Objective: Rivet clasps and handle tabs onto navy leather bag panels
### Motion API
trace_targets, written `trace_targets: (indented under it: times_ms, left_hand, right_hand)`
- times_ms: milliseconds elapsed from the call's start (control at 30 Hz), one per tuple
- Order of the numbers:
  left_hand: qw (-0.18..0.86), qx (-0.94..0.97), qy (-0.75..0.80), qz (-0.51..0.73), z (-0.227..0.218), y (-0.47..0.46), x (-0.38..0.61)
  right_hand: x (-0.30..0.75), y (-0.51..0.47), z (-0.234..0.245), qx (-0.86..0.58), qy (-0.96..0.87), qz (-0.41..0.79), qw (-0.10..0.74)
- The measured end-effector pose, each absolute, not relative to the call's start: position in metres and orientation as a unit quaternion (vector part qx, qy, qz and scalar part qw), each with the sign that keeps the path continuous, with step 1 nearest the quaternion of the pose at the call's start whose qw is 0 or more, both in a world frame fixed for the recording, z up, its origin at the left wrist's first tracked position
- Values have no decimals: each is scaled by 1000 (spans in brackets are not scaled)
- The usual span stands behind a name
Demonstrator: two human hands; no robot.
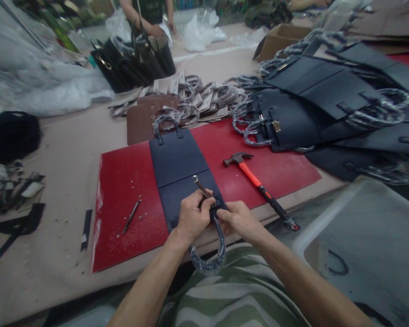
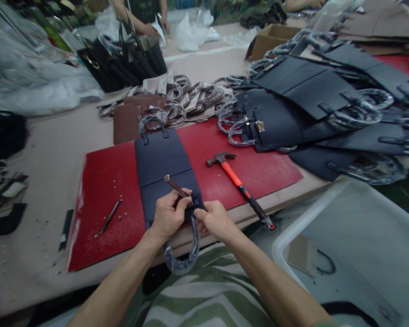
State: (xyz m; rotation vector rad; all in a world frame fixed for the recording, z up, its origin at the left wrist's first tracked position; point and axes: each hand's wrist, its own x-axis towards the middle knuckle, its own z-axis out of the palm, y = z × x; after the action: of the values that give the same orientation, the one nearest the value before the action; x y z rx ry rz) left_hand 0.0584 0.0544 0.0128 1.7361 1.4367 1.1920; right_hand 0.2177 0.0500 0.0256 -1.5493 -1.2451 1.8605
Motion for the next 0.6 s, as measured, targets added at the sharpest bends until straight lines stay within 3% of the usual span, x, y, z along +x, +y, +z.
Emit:
trace_targets:
  times_ms: [67,167,367,600]
  left_hand:
    - [275,668,535,438,9,53,60]
    - [251,695,526,422,5,49,62]
    - [203,738,502,403,-3,45,65]
    - [189,748,492,404,-6,45,67]
  right_hand:
    - [222,53,31,-570,-505,629,157]
    - [226,55,37,-576,-565,572,150]
    - [246,51,47,-590,-745,309,44]
    - [307,63,50,-687,-708,108,122]
